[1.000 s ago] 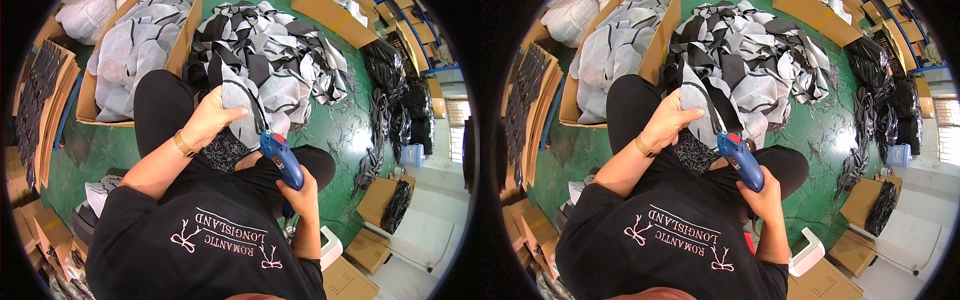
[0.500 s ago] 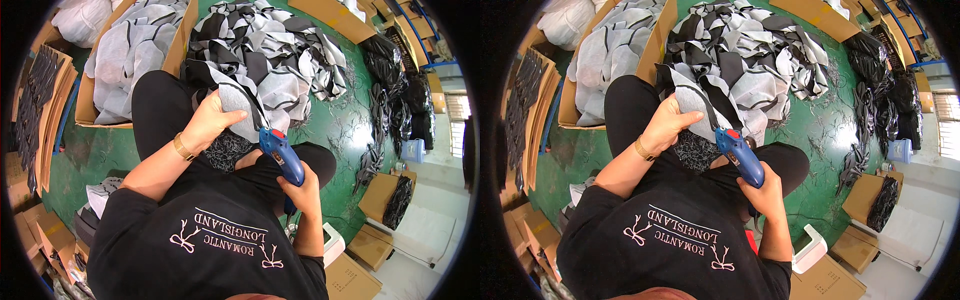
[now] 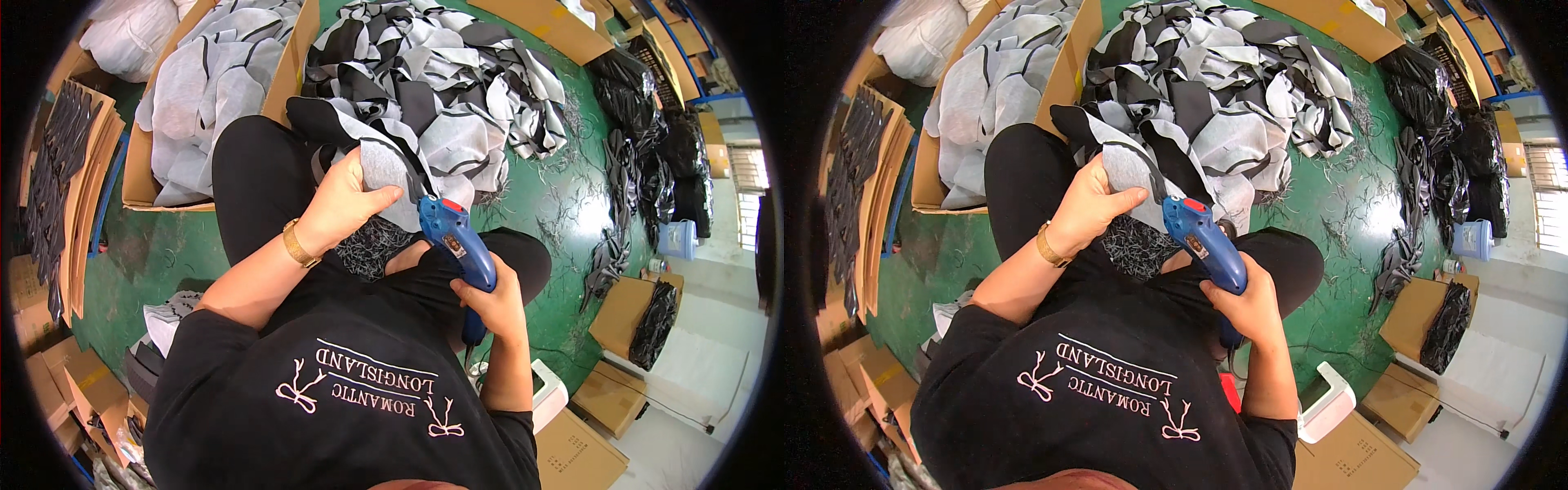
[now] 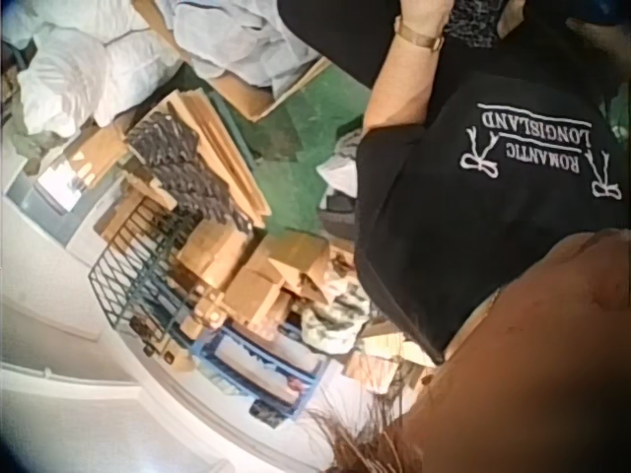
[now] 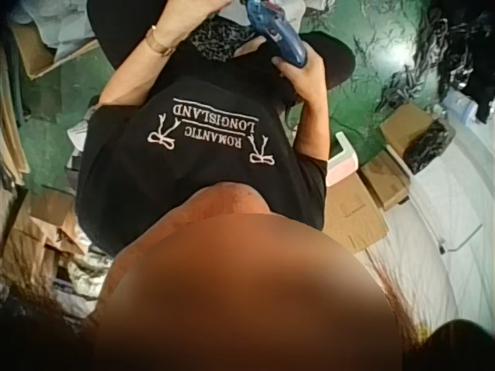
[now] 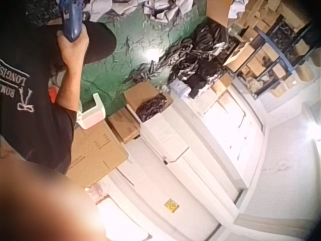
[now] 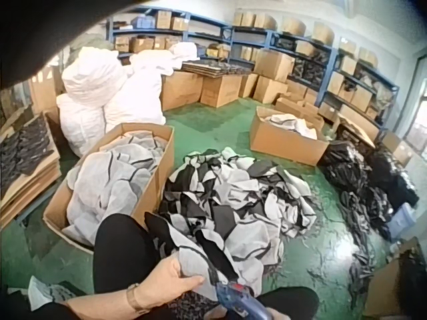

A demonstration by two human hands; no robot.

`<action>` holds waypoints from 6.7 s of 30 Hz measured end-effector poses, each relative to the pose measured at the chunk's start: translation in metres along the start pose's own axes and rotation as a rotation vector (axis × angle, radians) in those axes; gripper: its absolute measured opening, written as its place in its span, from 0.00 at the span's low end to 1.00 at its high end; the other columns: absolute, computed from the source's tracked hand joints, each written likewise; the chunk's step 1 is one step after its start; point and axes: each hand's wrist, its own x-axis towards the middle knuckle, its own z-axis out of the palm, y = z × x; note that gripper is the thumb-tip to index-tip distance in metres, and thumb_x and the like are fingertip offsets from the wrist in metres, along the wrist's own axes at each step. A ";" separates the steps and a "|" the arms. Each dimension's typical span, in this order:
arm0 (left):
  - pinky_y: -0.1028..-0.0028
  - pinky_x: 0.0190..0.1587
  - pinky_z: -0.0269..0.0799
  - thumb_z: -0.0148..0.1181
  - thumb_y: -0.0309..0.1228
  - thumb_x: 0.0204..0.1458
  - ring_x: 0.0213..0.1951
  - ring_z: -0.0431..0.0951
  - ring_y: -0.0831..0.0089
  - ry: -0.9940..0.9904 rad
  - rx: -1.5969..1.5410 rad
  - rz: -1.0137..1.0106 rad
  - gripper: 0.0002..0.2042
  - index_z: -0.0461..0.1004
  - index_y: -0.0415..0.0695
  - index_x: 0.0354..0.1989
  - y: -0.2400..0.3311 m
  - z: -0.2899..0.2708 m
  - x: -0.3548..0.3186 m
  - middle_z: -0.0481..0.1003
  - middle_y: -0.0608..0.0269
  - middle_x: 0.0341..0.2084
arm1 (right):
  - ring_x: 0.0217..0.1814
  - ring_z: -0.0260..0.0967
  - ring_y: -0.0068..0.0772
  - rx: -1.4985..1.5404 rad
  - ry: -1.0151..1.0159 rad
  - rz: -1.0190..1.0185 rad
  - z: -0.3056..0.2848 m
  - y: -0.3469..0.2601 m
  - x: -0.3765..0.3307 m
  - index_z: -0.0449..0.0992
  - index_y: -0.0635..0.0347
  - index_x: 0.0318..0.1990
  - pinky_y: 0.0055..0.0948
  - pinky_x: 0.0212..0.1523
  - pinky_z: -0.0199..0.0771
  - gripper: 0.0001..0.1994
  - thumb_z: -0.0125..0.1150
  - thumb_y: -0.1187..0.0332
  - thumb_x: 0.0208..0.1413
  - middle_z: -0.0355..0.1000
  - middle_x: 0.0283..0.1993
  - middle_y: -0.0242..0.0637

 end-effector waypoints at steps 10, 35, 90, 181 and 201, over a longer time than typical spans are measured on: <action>0.76 0.45 0.71 0.59 0.17 0.48 0.40 0.75 0.79 0.037 0.086 0.026 0.18 0.66 0.39 0.49 0.002 -0.002 0.001 0.75 0.66 0.39 | 0.20 0.65 0.26 0.556 0.011 0.027 -0.001 0.002 0.037 0.70 0.71 0.40 0.25 0.23 0.70 0.17 0.65 0.72 0.42 0.68 0.24 0.36; 0.77 0.35 0.70 0.63 0.41 0.52 0.33 0.72 0.79 0.425 0.043 -0.635 0.14 0.71 0.46 0.41 -0.186 -0.014 0.134 0.72 0.71 0.31 | 0.26 0.62 0.23 0.850 0.110 0.094 -0.045 0.054 0.107 0.66 0.70 0.46 0.24 0.24 0.67 0.23 0.66 0.66 0.44 0.64 0.26 0.33; 0.77 0.38 0.76 0.63 0.32 0.53 0.34 0.76 0.80 0.171 -0.338 -0.163 0.09 0.75 0.42 0.39 -0.006 0.002 0.021 0.76 0.69 0.34 | 0.27 0.70 0.24 0.478 0.060 -0.046 0.002 -0.011 0.031 0.70 0.68 0.42 0.25 0.31 0.73 0.17 0.67 0.71 0.46 0.69 0.30 0.33; 0.77 0.46 0.71 0.56 0.19 0.51 0.40 0.76 0.79 -0.170 -0.179 -0.113 0.12 0.73 0.38 0.46 -0.001 0.021 0.001 0.77 0.64 0.39 | 0.26 0.67 0.19 0.172 0.230 -0.209 0.003 -0.057 0.049 0.71 0.66 0.40 0.20 0.28 0.68 0.21 0.73 0.70 0.38 0.70 0.27 0.30; 0.79 0.38 0.74 0.59 0.25 0.53 0.37 0.77 0.80 0.150 -0.400 -0.075 0.09 0.73 0.41 0.44 0.016 0.009 0.020 0.77 0.67 0.37 | 0.22 0.67 0.26 0.395 -0.002 0.009 0.007 -0.004 0.007 0.70 0.69 0.39 0.24 0.25 0.68 0.17 0.64 0.75 0.39 0.69 0.26 0.34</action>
